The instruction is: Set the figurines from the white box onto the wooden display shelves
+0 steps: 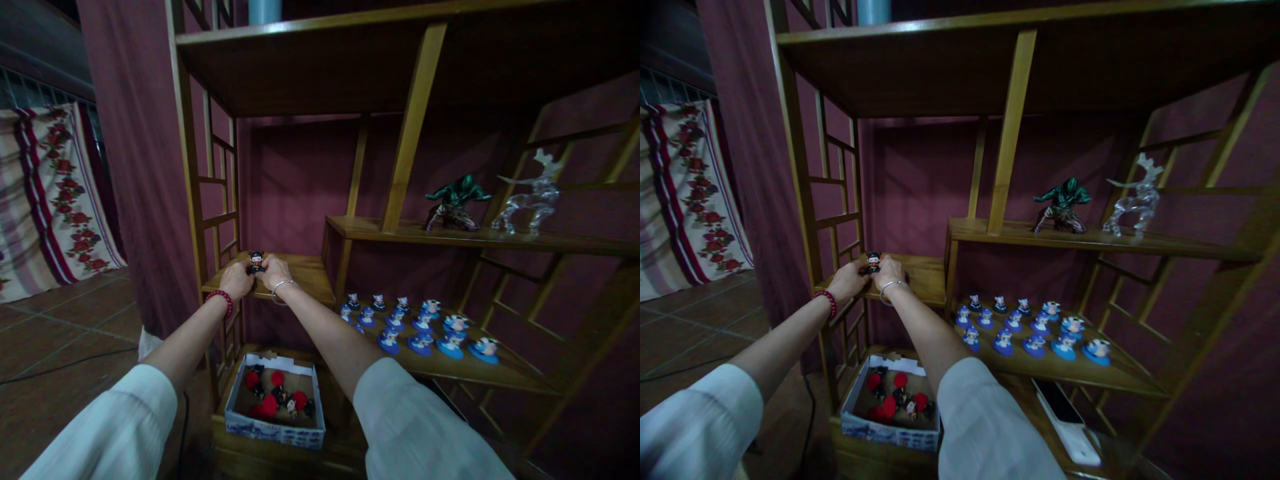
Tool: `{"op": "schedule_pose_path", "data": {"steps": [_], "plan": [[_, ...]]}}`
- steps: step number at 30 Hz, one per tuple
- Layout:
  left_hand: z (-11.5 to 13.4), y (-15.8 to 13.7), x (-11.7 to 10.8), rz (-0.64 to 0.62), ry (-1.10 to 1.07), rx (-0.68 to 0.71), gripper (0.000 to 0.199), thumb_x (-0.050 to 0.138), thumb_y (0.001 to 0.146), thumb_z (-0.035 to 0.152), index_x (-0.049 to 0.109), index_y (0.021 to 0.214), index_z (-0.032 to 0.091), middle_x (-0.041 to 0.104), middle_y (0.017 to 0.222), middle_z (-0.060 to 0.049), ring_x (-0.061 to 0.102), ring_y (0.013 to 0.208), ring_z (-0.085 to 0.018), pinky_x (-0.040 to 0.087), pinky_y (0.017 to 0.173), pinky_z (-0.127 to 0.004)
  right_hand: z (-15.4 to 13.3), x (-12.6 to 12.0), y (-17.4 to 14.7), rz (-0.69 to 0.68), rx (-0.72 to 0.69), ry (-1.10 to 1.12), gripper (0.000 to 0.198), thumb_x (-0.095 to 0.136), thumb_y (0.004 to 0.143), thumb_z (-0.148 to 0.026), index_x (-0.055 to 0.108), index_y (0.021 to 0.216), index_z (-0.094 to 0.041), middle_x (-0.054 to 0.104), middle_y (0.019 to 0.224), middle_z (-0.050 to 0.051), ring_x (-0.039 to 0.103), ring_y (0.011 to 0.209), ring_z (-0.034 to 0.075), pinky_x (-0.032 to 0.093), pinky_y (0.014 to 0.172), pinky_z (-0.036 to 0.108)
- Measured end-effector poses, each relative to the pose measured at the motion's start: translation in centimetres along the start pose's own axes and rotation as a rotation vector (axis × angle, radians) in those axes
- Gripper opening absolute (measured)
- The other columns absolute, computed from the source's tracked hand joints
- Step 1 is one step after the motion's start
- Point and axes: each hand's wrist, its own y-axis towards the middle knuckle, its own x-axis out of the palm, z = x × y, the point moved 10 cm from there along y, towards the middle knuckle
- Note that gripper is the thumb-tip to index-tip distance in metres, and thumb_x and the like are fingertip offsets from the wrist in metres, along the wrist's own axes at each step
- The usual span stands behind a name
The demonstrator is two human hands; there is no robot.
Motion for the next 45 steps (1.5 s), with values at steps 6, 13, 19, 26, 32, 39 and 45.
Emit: {"op": "schedule_pose_path", "data": {"steps": [6, 13, 19, 26, 32, 39, 45], "plan": [[0.2, 0.3, 0.2, -0.003, 0.019, -0.012, 0.035, 0.044, 0.072, 0.023, 0.059, 0.103, 0.018, 0.064, 0.099, -0.010, 0.058, 0.093, -0.022, 0.043, 0.074, -0.027, -0.1, 0.2, 0.4, -0.006, -0.004, -0.006, 0.026, 0.065, 0.064, -0.029, 0.058, 0.088, -0.020, 0.064, 0.089, 0.004, 0.058, 0.083, 0.016, 0.041, 0.068, 0.023], [0.6, 0.0, 0.1, 0.041, 0.098, 0.025, 0.035, 0.041, 0.074, 0.023, 0.058, 0.104, 0.017, 0.065, 0.094, -0.012, 0.060, 0.088, -0.023, 0.044, 0.072, -0.028, -0.1, 0.2, 0.7, -0.004, 0.003, -0.033, 0.026, 0.064, 0.064, -0.031, 0.058, 0.087, -0.021, 0.064, 0.090, 0.005, 0.059, 0.084, 0.018, 0.042, 0.068, 0.024], [1.0, -0.5, -0.1, 0.090, 0.126, 0.049, 0.033, 0.037, 0.076, 0.019, 0.061, 0.099, 0.015, 0.065, 0.090, -0.013, 0.060, 0.086, -0.022, 0.044, 0.073, -0.029, -0.3, 0.3, 1.1, -0.003, -0.002, -0.069, 0.025, 0.062, 0.066, -0.030, 0.057, 0.089, -0.020, 0.064, 0.088, 0.007, 0.059, 0.083, 0.019, 0.043, 0.066, 0.025], [1.2, -0.8, -0.3, 0.118, 0.132, 0.052, 0.029, 0.037, 0.076, 0.020, 0.063, 0.089, 0.014, 0.065, 0.087, -0.013, 0.059, 0.087, -0.022, 0.044, 0.074, -0.028, -0.8, 0.4, 1.4, 0.008, 0.001, -0.109, 0.024, 0.059, 0.068, -0.028, 0.058, 0.090, -0.018, 0.065, 0.088, 0.009, 0.060, 0.084, 0.020, 0.043, 0.067, 0.026], [1.5, -1.0, -0.5, 0.142, 0.133, 0.074, 0.030, 0.035, 0.077, 0.019, 0.063, 0.087, 0.013, 0.064, 0.089, -0.013, 0.058, 0.088, -0.022, 0.042, 0.079, -0.029, -1.1, 0.7, 1.6, -0.018, -0.028, -0.109, 0.015, 0.056, 0.070, -0.027, 0.064, 0.081, -0.019, 0.066, 0.085, 0.010, 0.061, 0.081, 0.019, 0.043, 0.065, 0.025], [2.5, -1.1, -0.5, 0.125, 0.200, 0.136, 0.031, 0.035, 0.077, 0.016, 0.065, 0.080, 0.012, 0.066, 0.082, -0.013, 0.060, 0.082, -0.021, 0.040, 0.082, -0.030, -1.1, 0.9, 1.8, -0.006, -0.044, -0.067, 0.013, 0.058, 0.069, -0.027, 0.067, 0.078, -0.023, 0.067, 0.083, 0.007, 0.061, 0.080, 0.019, 0.043, 0.066, 0.024], [2.7, -1.1, -0.4, 0.124, 0.231, 0.148, 0.032, 0.033, 0.078, 0.018, 0.065, 0.078, 0.012, 0.066, 0.081, -0.013, 0.059, 0.083, -0.021, 0.039, 0.084, -0.030, -0.9, 1.1, 2.0, -0.002, -0.061, -0.062, 0.015, 0.058, 0.069, -0.024, 0.068, 0.079, -0.025, 0.068, 0.084, 0.005, 0.061, 0.081, 0.018, 0.043, 0.067, 0.023]]}}
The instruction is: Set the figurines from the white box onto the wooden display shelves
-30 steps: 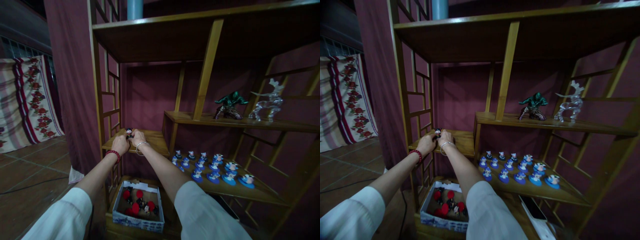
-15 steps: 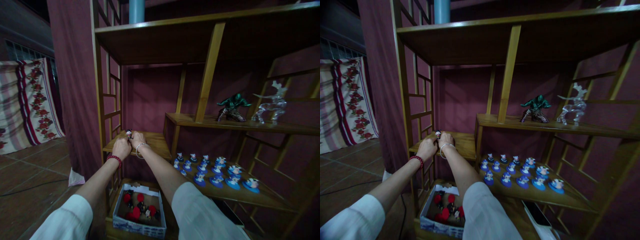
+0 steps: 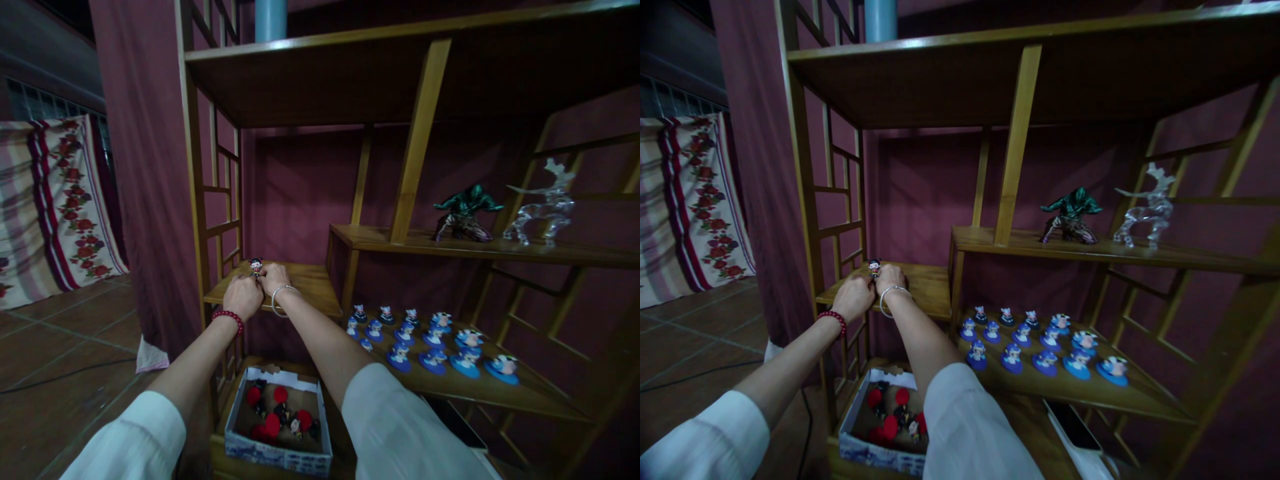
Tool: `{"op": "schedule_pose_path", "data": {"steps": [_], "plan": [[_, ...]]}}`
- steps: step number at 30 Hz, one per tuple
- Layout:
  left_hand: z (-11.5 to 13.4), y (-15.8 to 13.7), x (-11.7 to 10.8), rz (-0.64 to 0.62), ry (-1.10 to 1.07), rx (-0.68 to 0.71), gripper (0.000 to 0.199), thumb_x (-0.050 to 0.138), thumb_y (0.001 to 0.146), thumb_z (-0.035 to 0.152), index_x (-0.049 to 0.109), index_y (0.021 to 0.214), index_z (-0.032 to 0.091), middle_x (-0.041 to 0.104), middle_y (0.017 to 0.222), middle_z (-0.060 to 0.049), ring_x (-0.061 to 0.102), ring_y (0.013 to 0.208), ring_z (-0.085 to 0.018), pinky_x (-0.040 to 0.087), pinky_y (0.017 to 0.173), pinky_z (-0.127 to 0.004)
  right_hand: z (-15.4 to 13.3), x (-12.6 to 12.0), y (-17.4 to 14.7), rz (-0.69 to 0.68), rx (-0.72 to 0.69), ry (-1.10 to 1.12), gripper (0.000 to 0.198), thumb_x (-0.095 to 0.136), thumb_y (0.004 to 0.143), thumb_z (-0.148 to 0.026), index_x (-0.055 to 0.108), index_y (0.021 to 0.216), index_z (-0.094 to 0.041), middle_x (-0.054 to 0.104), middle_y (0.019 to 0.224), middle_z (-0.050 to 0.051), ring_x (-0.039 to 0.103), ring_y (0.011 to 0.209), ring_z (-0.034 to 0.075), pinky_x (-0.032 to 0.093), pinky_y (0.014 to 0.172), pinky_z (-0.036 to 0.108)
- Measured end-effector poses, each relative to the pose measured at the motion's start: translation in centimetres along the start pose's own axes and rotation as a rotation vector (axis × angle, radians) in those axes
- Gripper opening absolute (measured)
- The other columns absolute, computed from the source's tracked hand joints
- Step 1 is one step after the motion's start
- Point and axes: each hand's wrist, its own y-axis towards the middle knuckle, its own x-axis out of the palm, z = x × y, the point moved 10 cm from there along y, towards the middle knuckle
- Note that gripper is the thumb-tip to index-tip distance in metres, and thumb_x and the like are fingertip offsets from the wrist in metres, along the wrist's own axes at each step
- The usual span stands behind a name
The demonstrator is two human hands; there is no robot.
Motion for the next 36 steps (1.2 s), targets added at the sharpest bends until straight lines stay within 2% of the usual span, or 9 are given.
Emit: {"op": "schedule_pose_path", "data": {"steps": [6, 11, 14, 23, 29, 36], "plan": [[0.2, 0.2, 0.5, -0.055, -0.021, 0.021, 0.032, 0.032, 0.077, 0.016, 0.063, 0.083, 0.011, 0.066, 0.084, -0.014, 0.059, 0.086, -0.021, 0.036, 0.087, -0.031, 0.1, 0.7, 0.3, -0.038, -0.003, 0.023, 0.020, 0.055, 0.068, -0.017, 0.069, 0.080, -0.024, 0.068, 0.086, 0.005, 0.062, 0.082, 0.018, 0.044, 0.066, 0.022], [-0.9, 0.7, 1.9, -0.141, -0.069, -0.051, 0.034, 0.034, 0.075, 0.019, 0.057, 0.096, 0.008, 0.060, 0.104, -0.018, 0.048, 0.107, -0.026, 0.037, 0.086, -0.035, -0.2, 1.3, 0.8, -0.071, -0.038, 0.041, 0.021, 0.056, 0.065, -0.014, 0.069, 0.079, -0.024, 0.068, 0.084, 0.005, 0.061, 0.083, 0.017, 0.043, 0.069, 0.020], [-1.1, 0.9, 2.4, -0.168, -0.060, -0.062, 0.035, 0.033, 0.074, 0.018, 0.055, 0.100, 0.007, 0.055, 0.112, -0.018, 0.043, 0.113, -0.026, 0.036, 0.089, -0.036, -0.2, 1.6, 1.1, -0.087, -0.049, 0.032, 0.024, 0.055, 0.065, -0.013, 0.069, 0.081, -0.023, 0.068, 0.087, 0.004, 0.061, 0.085, 0.016, 0.043, 0.071, 0.018], [-1.3, 1.4, 3.1, -0.222, 0.001, -0.058, 0.039, 0.030, 0.076, 0.021, 0.052, 0.105, 0.006, 0.050, 0.118, -0.020, 0.038, 0.117, -0.027, 0.032, 0.092, -0.039, -0.7, 1.8, 1.7, -0.127, -0.080, -0.011, 0.027, 0.052, 0.069, -0.010, 0.068, 0.087, -0.023, 0.066, 0.096, 0.004, 0.059, 0.092, 0.015, 0.041, 0.076, 0.016], [-1.4, 1.6, 3.5, -0.243, 0.020, -0.055, 0.041, 0.029, 0.077, 0.020, 0.050, 0.109, 0.005, 0.048, 0.121, -0.020, 0.036, 0.119, -0.027, 0.032, 0.091, -0.040, -0.4, 2.3, 2.2, -0.128, -0.090, 0.012, 0.022, 0.054, 0.071, -0.017, 0.068, 0.087, -0.024, 0.066, 0.096, 0.002, 0.059, 0.092, 0.015, 0.041, 0.076, 0.015], [-1.4, 1.7, 3.3, -0.228, 0.023, -0.061, 0.042, 0.030, 0.077, 0.022, 0.051, 0.109, 0.006, 0.051, 0.118, -0.020, 0.039, 0.117, -0.026, 0.031, 0.092, -0.038, -0.3, 2.2, 2.2, -0.114, -0.074, 0.030, 0.027, 0.058, 0.066, -0.012, 0.068, 0.088, -0.025, 0.067, 0.095, 0.002, 0.059, 0.091, 0.015, 0.041, 0.076, 0.014]]}}
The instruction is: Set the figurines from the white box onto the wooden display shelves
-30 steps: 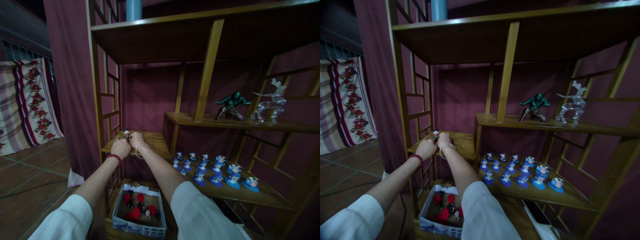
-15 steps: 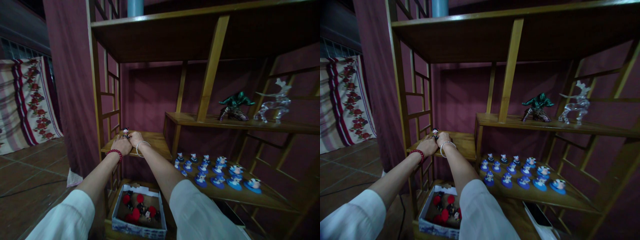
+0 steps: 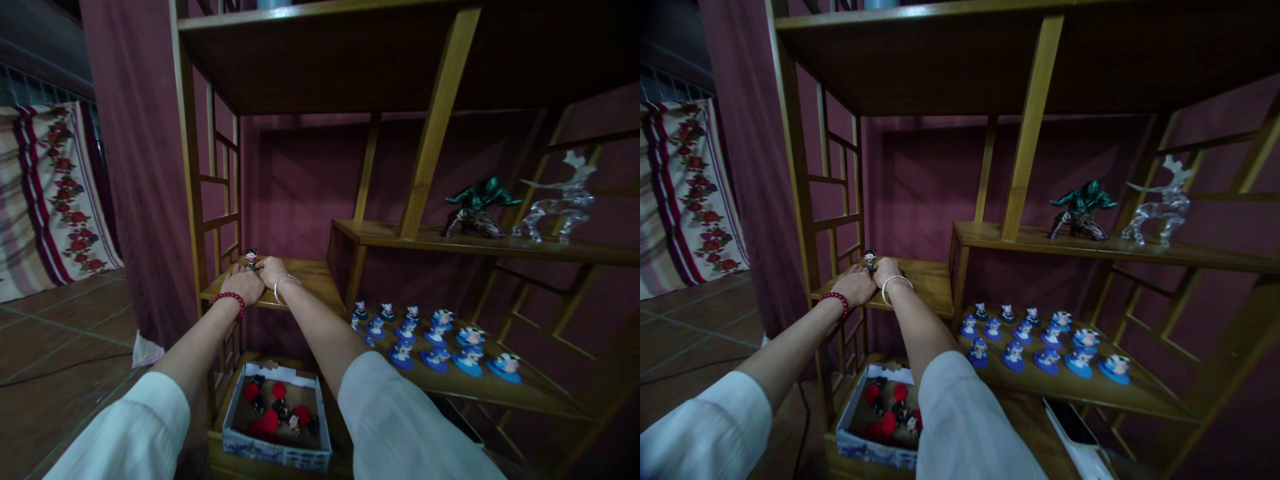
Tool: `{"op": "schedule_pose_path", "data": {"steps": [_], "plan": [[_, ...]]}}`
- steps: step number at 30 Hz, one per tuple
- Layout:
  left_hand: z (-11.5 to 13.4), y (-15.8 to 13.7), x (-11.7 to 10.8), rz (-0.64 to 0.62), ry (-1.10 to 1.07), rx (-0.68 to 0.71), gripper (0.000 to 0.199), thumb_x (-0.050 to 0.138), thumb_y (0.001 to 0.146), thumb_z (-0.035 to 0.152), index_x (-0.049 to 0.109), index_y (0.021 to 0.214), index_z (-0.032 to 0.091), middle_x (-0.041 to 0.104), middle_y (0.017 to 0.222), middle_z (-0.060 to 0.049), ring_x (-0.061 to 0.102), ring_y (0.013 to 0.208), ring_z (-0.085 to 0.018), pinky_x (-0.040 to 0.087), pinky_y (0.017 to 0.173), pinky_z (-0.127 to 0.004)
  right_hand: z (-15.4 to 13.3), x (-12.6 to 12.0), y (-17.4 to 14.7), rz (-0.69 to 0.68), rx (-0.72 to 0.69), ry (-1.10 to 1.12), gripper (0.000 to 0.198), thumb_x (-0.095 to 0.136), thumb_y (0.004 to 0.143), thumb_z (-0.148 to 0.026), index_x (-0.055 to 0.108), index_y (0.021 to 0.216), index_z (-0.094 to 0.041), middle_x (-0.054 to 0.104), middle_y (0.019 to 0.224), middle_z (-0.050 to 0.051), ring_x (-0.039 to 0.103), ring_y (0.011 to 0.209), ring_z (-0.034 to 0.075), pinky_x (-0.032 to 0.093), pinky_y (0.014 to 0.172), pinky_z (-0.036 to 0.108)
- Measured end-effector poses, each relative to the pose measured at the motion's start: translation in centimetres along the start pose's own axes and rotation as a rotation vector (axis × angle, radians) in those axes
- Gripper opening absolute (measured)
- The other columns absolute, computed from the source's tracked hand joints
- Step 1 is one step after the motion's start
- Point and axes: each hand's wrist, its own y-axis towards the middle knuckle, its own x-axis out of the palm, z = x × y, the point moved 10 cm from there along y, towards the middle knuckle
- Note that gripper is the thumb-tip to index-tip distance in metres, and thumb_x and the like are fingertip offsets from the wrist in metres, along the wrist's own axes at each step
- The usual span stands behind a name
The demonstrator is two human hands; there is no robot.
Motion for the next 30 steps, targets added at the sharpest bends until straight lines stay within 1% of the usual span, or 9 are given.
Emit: {"op": "schedule_pose_path", "data": {"steps": [5, 11, 17, 21, 26, 30], "plan": [[-0.09, 0.10, 0.08, -0.012, 0.004, -0.005, 0.043, 0.028, 0.077, 0.020, 0.051, 0.109, 0.005, 0.049, 0.120, -0.020, 0.039, 0.116, -0.026, 0.031, 0.093, -0.038, 0.06, 0.19, 0.35, 0.016, -0.006, -0.013, 0.032, 0.056, 0.065, -0.009, 0.067, 0.091, -0.023, 0.066, 0.097, 0.003, 0.059, 0.092, 0.015, 0.042, 0.077, 0.015], [-0.20, 0.10, 0.22, -0.004, 0.004, 0.002, 0.044, 0.027, 0.077, 0.022, 0.050, 0.110, 0.003, 0.047, 0.122, -0.020, 0.036, 0.119, -0.027, 0.030, 0.093, -0.038, 0.41, 0.79, 0.79, 0.014, -0.010, -0.003, 0.028, 0.058, 0.064, -0.012, 0.068, 0.087, -0.024, 0.066, 0.096, 0.002, 0.060, 0.091, 0.015, 0.042, 0.077, 0.015], [0.06, 0.07, 0.09, 0.019, -0.004, 0.040, 0.041, 0.029, 0.076, 0.022, 0.054, 0.106, 0.008, 0.054, 0.114, -0.018, 0.041, 0.115, -0.025, 0.030, 0.093, -0.037, 0.30, 0.61, 0.45, -0.001, -0.004, 0.013, 0.026, 0.060, 0.063, -0.015, 0.069, 0.086, -0.025, 0.067, 0.094, 0.001, 0.060, 0.089, 0.015, 0.042, 0.074, 0.015], [-0.06, 0.04, -0.02, 0.022, -0.006, 0.023, 0.041, 0.029, 0.076, 0.023, 0.053, 0.106, 0.008, 0.053, 0.115, -0.017, 0.041, 0.115, -0.026, 0.032, 0.092, -0.037, -0.03, 0.39, 0.18, -0.013, -0.020, -0.008, 0.021, 0.060, 0.065, -0.018, 0.069, 0.083, -0.024, 0.067, 0.094, 0.002, 0.059, 0.090, 0.015, 0.041, 0.073, 0.015], [-0.22, -0.06, -0.15, 0.031, -0.018, 0.003, 0.043, 0.026, 0.077, 0.023, 0.053, 0.105, 0.005, 0.050, 0.119, -0.018, 0.037, 0.117, -0.027, 0.034, 0.090, -0.038, -0.16, 0.35, 0.10, -0.018, -0.025, -0.032, 0.023, 0.060, 0.067, -0.022, 0.068, 0.089, -0.022, 0.067, 0.093, 0.004, 0.060, 0.087, 0.014, 0.041, 0.071, 0.015], [-0.17, 0.03, -0.01, 0.043, -0.026, 0.024, 0.041, 0.029, 0.076, 0.024, 0.054, 0.105, 0.008, 0.053, 0.115, -0.018, 0.039, 0.116, -0.027, 0.032, 0.091, -0.039, -0.15, 0.39, 0.06, -0.029, -0.018, -0.029, 0.027, 0.060, 0.066, -0.023, 0.067, 0.093, -0.022, 0.066, 0.097, 0.004, 0.059, 0.089, 0.015, 0.041, 0.072, 0.016]]}}
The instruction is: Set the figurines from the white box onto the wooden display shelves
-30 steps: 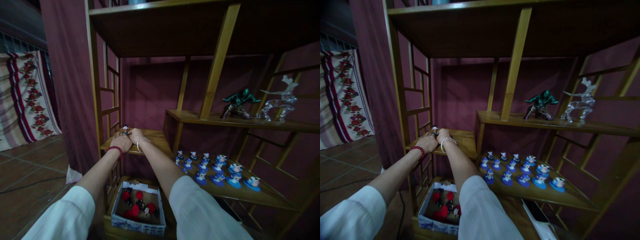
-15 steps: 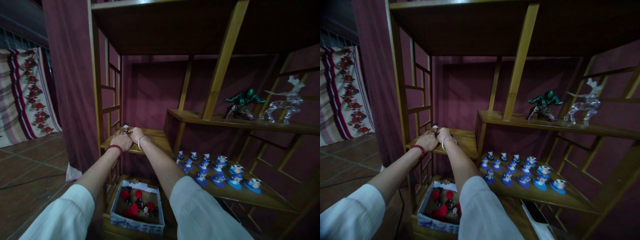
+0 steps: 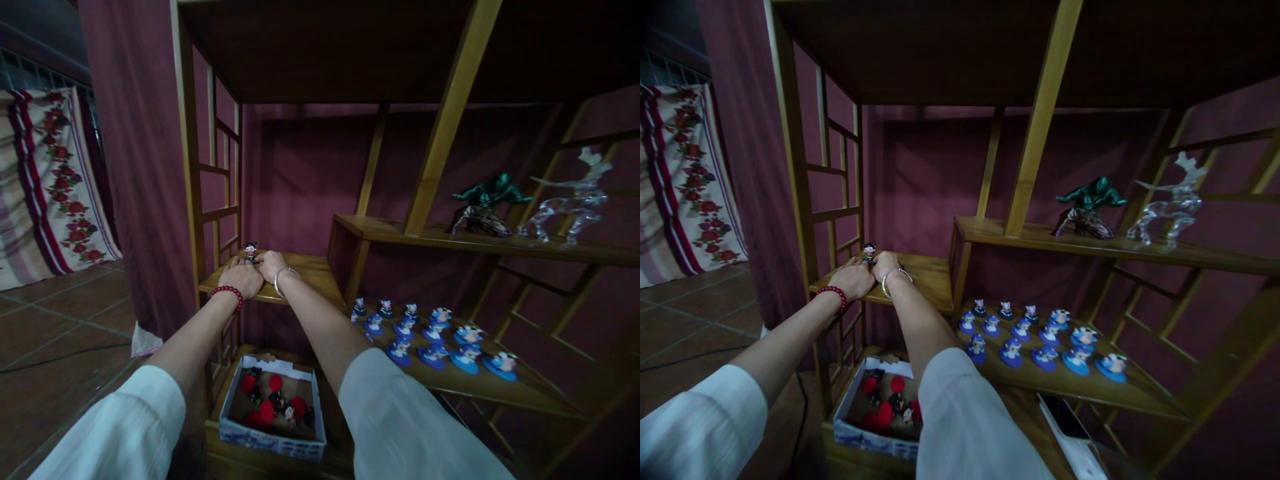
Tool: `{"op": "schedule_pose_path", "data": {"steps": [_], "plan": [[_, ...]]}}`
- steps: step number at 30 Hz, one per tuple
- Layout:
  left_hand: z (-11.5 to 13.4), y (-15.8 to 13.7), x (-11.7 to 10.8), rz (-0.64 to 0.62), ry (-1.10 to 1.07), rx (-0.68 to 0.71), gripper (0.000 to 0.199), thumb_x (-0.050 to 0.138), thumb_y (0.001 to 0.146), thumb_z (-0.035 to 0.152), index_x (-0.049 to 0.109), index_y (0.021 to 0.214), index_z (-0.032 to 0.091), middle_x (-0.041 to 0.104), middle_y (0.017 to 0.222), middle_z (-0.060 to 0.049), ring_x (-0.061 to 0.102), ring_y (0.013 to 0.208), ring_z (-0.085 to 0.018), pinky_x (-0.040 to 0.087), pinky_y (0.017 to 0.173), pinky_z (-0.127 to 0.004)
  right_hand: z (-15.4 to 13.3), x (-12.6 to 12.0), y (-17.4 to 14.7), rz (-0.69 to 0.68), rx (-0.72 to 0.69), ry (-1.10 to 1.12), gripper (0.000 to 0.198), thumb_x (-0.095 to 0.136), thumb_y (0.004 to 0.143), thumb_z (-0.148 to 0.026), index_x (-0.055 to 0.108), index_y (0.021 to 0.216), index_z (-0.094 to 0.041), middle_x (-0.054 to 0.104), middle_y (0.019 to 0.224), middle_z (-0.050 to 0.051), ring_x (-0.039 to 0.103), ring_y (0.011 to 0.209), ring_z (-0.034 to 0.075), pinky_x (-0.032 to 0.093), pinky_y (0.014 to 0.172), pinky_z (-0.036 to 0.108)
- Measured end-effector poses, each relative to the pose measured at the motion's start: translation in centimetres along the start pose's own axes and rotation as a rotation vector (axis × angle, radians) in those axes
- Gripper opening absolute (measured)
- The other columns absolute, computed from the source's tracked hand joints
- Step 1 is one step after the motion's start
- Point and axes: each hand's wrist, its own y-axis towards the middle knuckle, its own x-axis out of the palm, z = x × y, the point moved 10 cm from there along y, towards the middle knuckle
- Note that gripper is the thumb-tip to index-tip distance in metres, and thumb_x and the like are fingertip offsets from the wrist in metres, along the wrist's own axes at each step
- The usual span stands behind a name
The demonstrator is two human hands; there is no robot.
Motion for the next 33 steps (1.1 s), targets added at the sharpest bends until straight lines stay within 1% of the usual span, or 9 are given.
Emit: {"op": "schedule_pose_path", "data": {"steps": [3, 9, 12, 15, 20, 24, 27, 30, 33], "plan": [[0.1, 0.1, 0.1, 0.007, -0.002, 0.018, 0.041, 0.031, 0.075, 0.024, 0.054, 0.106, 0.010, 0.055, 0.113, -0.017, 0.039, 0.116, -0.026, 0.030, 0.093, -0.039, 0.0, 0.0, -0.1, -0.005, 0.006, 0.002, 0.026, 0.060, 0.066, -0.022, 0.067, 0.092, -0.022, 0.066, 0.096, 0.003, 0.059, 0.088, 0.014, 0.041, 0.072, 0.015], [0.0, 0.0, 0.1, -0.014, 0.005, -0.002, 0.042, 0.030, 0.076, 0.024, 0.052, 0.109, 0.009, 0.053, 0.115, -0.017, 0.037, 0.117, -0.026, 0.031, 0.092, -0.038, 0.0, 0.3, 0.1, -0.003, -0.016, -0.019, 0.027, 0.061, 0.065, -0.022, 0.067, 0.091, -0.022, 0.066, 0.096, 0.003, 0.059, 0.089, 0.015, 0.041, 0.074, 0.016], [0.0, 0.0, 0.2, -0.036, 0.001, -0.003, 0.041, 0.031, 0.076, 0.023, 0.052, 0.109, 0.009, 0.053, 0.116, -0.016, 0.038, 0.117, -0.026, 0.030, 0.093, -0.038, 0.0, 0.3, 0.2, 0.007, -0.029, -0.013, 0.026, 0.059, 0.065, -0.017, 0.068, 0.089, -0.022, 0.066, 0.097, 0.003, 0.059, 0.089, 0.015, 0.041, 0.074, 0.016], [-0.1, 0.0, 0.2, -0.044, -0.005, -0.023, 0.043, 0.028, 0.077, 0.023, 0.051, 0.109, 0.007, 0.051, 0.119, -0.017, 0.037, 0.118, -0.026, 0.030, 0.093, -0.038, 0.0, 0.3, 0.2, 0.005, -0.026, -0.013, 0.029, 0.056, 0.065, -0.014, 0.067, 0.092, -0.022, 0.066, 0.096, 0.004, 0.059, 0.089, 0.015, 0.041, 0.074, 0.016], [-0.3, 0.0, 0.1, -0.034, -0.025, -0.035, 0.044, 0.027, 0.077, 0.024, 0.051, 0.108, 0.005, 0.049, 0.121, -0.018, 0.037, 0.117, -0.026, 0.030, 0.093, -0.038, 0.2, 0.0, 0.2, 0.008, -0.001, -0.008, 0.032, 0.055, 0.068, -0.015, 0.065, 0.097, -0.022, 0.065, 0.099, 0.004, 0.059, 0.092, 0.015, 0.040, 0.076, 0.015], [-0.5, -0.1, -0.1, 0.003, -0.043, -0.060, 0.042, 0.029, 0.076, 0.024, 0.052, 0.108, 0.007, 0.052, 0.118, -0.017, 0.040, 0.115, -0.025, 0.030, 0.094, -0.037, 0.0, -0.3, -0.3, 0.016, 0.003, -0.001, 0.030, 0.054, 0.071, -0.016, 0.064, 0.099, -0.020, 0.065, 0.099, 0.005, 0.058, 0.093, 0.016, 0.041, 0.075, 0.017], [-0.6, -0.2, -0.5, 0.045, -0.055, -0.070, 0.040, 0.032, 0.076, 0.026, 0.054, 0.105, 0.010, 0.055, 0.114, -0.016, 0.043, 0.113, -0.024, 0.031, 0.094, -0.035, -0.3, -0.6, -0.8, 0.008, -0.005, -0.022, 0.028, 0.053, 0.073, -0.017, 0.064, 0.099, -0.019, 0.064, 0.102, 0.006, 0.057, 0.096, 0.016, 0.040, 0.078, 0.017], [-0.7, -0.5, -1.0, 0.077, -0.067, -0.089, 0.038, 0.034, 0.075, 0.029, 0.058, 0.099, 0.011, 0.058, 0.108, -0.016, 0.046, 0.110, -0.025, 0.036, 0.090, -0.034, -0.7, -0.7, -1.3, -0.014, -0.025, -0.058, 0.026, 0.052, 0.074, -0.016, 0.065, 0.096, -0.018, 0.063, 0.103, 0.006, 0.056, 0.098, 0.016, 0.039, 0.079, 0.017], [-1.0, -1.1, -1.7, 0.130, -0.079, -0.128, 0.036, 0.035, 0.075, 0.030, 0.060, 0.094, 0.012, 0.060, 0.102, -0.015, 0.051, 0.103, -0.026, 0.041, 0.083, -0.034, -1.0, -0.7, -2.0, -0.032, -0.041, -0.095, 0.025, 0.049, 0.075, -0.015, 0.065, 0.095, -0.017, 0.063, 0.102, 0.007, 0.056, 0.096, 0.017, 0.040, 0.077, 0.018]]}}
